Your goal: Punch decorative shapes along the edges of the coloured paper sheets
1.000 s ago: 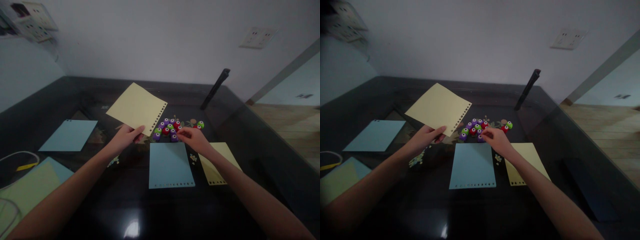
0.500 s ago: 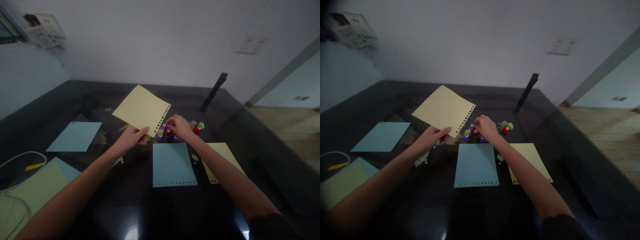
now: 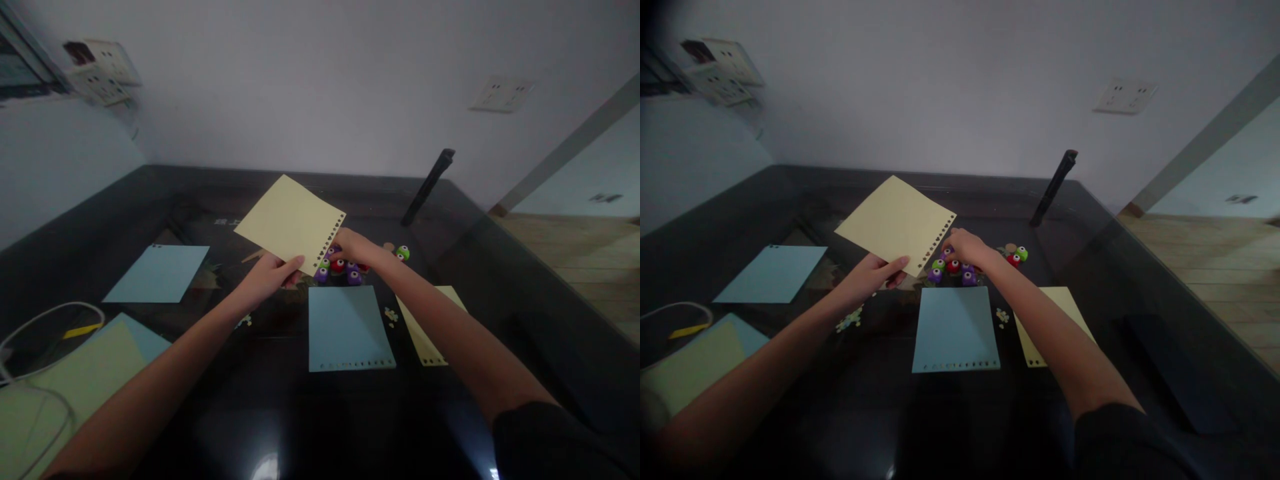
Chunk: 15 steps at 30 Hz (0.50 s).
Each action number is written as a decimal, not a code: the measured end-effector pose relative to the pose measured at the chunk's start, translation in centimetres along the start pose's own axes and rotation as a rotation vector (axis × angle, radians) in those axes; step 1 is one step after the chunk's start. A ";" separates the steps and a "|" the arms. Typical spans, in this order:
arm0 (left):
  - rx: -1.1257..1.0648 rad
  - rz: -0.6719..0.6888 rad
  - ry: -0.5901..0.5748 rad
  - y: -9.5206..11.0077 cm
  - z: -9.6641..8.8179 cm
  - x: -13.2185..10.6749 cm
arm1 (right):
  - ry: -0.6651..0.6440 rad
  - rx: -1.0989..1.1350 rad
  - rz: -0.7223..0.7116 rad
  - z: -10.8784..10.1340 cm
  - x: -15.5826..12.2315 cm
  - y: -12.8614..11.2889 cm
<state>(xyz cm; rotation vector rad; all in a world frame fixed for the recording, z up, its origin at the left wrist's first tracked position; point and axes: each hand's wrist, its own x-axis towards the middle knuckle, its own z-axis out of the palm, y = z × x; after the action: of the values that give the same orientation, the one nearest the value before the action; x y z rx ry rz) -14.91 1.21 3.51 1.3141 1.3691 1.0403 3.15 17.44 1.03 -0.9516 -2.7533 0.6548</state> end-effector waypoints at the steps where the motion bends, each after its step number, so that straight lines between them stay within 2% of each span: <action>1: 0.001 0.003 0.000 0.0 0.0 0.0 | -0.009 0.002 -0.013 0.0 0.1 0.1; 5: 0.021 -0.001 0.003 0.0 0.3 -0.1 | -0.019 0.007 -0.053 0.1 0.6 0.4; 9: 0.045 -0.007 -0.008 0.2 0.5 -0.2 | 0.045 0.042 -0.063 -0.2 0.1 0.1; 12: 0.053 0.004 -0.010 0.3 0.5 -0.2 | 0.124 0.107 -0.048 -0.9 -1.4 -0.4; 15: 0.066 0.019 -0.033 0.0 0.7 -0.2 | 0.189 0.208 -0.010 -1.4 -4.2 -0.8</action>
<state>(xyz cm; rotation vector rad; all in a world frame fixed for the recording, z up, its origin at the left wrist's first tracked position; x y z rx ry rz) -14.25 1.00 3.36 1.3896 1.3784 0.9891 6.42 14.76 2.61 -0.9029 -2.4679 0.7877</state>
